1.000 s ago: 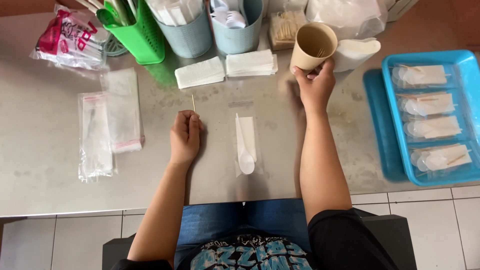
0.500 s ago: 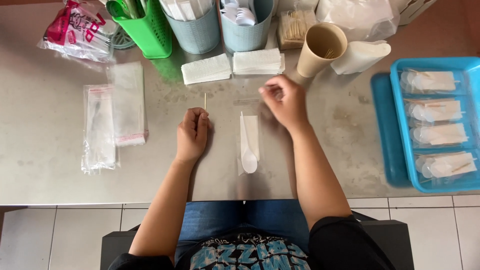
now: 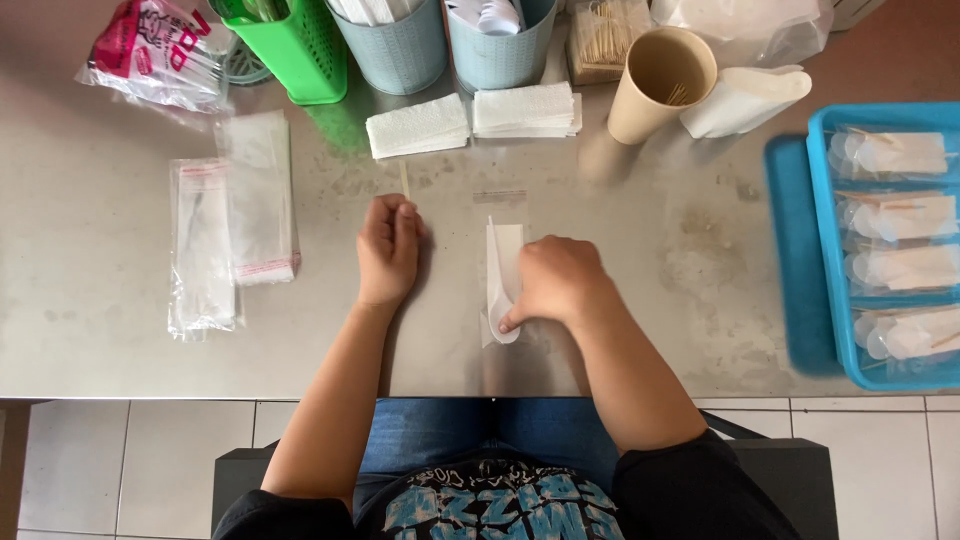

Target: The person places a plastic spoon into a clear plastic bag, adds a toothpick from a paper cup, wraps the spoon handle with a white napkin, and places the packaged set into a blue plastic tray.

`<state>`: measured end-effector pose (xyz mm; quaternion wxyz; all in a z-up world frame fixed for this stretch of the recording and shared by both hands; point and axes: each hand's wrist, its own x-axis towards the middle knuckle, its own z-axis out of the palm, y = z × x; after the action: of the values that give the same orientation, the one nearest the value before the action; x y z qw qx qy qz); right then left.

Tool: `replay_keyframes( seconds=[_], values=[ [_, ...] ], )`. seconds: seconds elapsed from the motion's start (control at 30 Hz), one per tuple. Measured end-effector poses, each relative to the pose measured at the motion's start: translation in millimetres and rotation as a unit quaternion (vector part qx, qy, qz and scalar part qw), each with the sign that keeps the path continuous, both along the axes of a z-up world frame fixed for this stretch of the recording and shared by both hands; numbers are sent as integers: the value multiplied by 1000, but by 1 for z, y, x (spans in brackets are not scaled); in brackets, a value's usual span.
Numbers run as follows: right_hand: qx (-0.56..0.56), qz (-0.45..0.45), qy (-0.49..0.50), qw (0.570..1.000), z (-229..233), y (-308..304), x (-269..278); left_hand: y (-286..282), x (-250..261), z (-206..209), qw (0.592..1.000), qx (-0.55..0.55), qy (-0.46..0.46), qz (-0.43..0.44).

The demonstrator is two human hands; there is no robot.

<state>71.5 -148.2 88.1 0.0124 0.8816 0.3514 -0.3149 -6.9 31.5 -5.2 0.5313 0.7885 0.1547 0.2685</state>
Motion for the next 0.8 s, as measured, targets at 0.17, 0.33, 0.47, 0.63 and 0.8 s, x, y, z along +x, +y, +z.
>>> replay_keyframes(
  seconds=[0.17,0.33,0.47,0.63,0.8],
  values=[
    [44,-26,-34,998,-14,7,3,2,-1,2,993,-89,-54,47],
    [161,-141,-58,975,-10,6,11,7,-1,-1,982,-137,-106,69],
    [162,-120,-69,977,-2,5,15,6,-1,1,975,-163,-123,85],
    [134,-104,-55,984,0,11,6,5,-2,1,972,-177,-126,91],
    [220,-111,-72,966,-38,10,21,4,-1,2,972,-179,-124,92]
  ],
)
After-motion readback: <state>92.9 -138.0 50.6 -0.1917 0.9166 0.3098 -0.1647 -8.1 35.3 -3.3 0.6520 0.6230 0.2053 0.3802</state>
